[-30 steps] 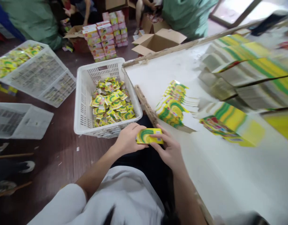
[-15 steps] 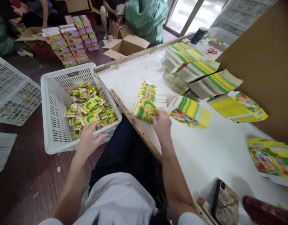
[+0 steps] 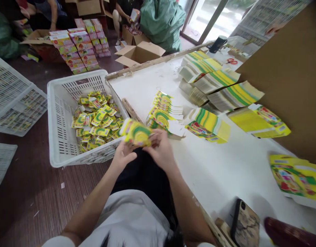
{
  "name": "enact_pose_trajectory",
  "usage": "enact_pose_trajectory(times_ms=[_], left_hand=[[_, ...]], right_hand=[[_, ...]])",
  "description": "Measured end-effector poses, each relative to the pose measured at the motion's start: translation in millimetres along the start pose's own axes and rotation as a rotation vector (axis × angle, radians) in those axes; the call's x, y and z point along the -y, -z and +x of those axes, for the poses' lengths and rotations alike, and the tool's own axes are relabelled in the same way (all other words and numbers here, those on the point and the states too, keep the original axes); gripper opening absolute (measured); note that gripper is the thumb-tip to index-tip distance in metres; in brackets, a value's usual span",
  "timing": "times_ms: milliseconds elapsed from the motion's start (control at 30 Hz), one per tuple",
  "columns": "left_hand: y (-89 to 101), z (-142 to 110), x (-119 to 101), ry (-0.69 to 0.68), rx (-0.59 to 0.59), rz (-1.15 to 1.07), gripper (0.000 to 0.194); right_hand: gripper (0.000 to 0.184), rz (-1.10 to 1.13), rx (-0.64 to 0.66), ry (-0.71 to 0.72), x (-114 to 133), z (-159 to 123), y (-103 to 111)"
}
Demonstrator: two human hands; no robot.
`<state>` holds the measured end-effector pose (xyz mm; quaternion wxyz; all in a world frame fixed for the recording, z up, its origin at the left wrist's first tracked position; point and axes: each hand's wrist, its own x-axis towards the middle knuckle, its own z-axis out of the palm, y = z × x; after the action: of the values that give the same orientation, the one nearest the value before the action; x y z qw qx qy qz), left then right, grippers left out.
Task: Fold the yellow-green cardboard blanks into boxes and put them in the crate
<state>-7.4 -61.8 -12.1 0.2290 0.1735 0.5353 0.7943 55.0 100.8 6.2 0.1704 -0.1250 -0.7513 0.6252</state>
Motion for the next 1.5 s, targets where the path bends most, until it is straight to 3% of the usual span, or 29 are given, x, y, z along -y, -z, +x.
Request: enact_pose_trajectory(times_ms=[67, 133, 300, 433, 600, 767, 833, 900, 967, 1033, 1100, 1167, 1233, 1333, 1500], left_hand=[[-12.1, 3, -5, -0.043, -0.127, -0.248, 0.053], [-19.2, 6, -15, -0.068, -0.232, -0.387, 0.043], [-19.1, 9, -33, -0.099, -0.423, -0.42, 0.043], [-12.4, 4, -19, -0.059, -0.47, -0.223, 0.052], [0.7, -4, -2, -0.102, -0.239, 0.015, 0.059], [9.3, -5, -1, -0.075, -0.41, 0.16, 0.027], [10.9, -5, -9, -0.103, -0.413, 0.269, 0.031], [11.5, -9, -24, -0.244, -0.405, 0.432, 0.051], [10.3, -13, -42, -0.434, -0.37, 0.663, 0.074], [7.2, -16, -58, -0.488, -0.219, 0.942, 0.088], [3.5, -15, -64, -0.355, 0.016, 1.167, 0.095], [1.3, -11, -61, -0.162, 0.186, 1.257, 0.086], [0.6, -8, -51, -0.031, 0.219, 1.269, 0.067], [-1.6, -9, -38, -0.006, 0.168, 1.271, 0.059], [-13.4, -19, -29, -0.124, 0.248, 1.282, 0.063]], right_hand=[[0.053, 0.129, 0.148, -0.033, 4, -21, -25], [0.053, 0.257, 0.16, -0.04, 8, -38, -43], [0.051, 0.299, 0.255, -0.059, 15, -56, -61], [0.033, 0.122, 0.161, -0.042, 8, -49, -57], [0.024, 0.074, 0.055, -0.025, 1, -38, -35], [0.007, 0.045, 0.058, 0.016, 7, -37, -24], [0.008, -0.046, -0.008, 0.092, 7, -35, -19], [0.011, -0.202, -0.119, 0.211, 5, -31, -12], [0.015, -0.419, -0.225, 0.351, 3, -28, -4], [0.019, -0.604, -0.233, 0.478, 3, -28, 0], [0.024, -0.676, -0.142, 0.584, 8, -31, -1], [0.027, -0.674, -0.085, 0.64, 12, -37, -4], [0.034, -0.629, -0.161, 0.604, 14, -42, -7], [0.071, -0.388, -0.285, 0.36, 10, -47, -8], [0.052, 0.253, 0.084, -0.176, 1, -46, -16]])
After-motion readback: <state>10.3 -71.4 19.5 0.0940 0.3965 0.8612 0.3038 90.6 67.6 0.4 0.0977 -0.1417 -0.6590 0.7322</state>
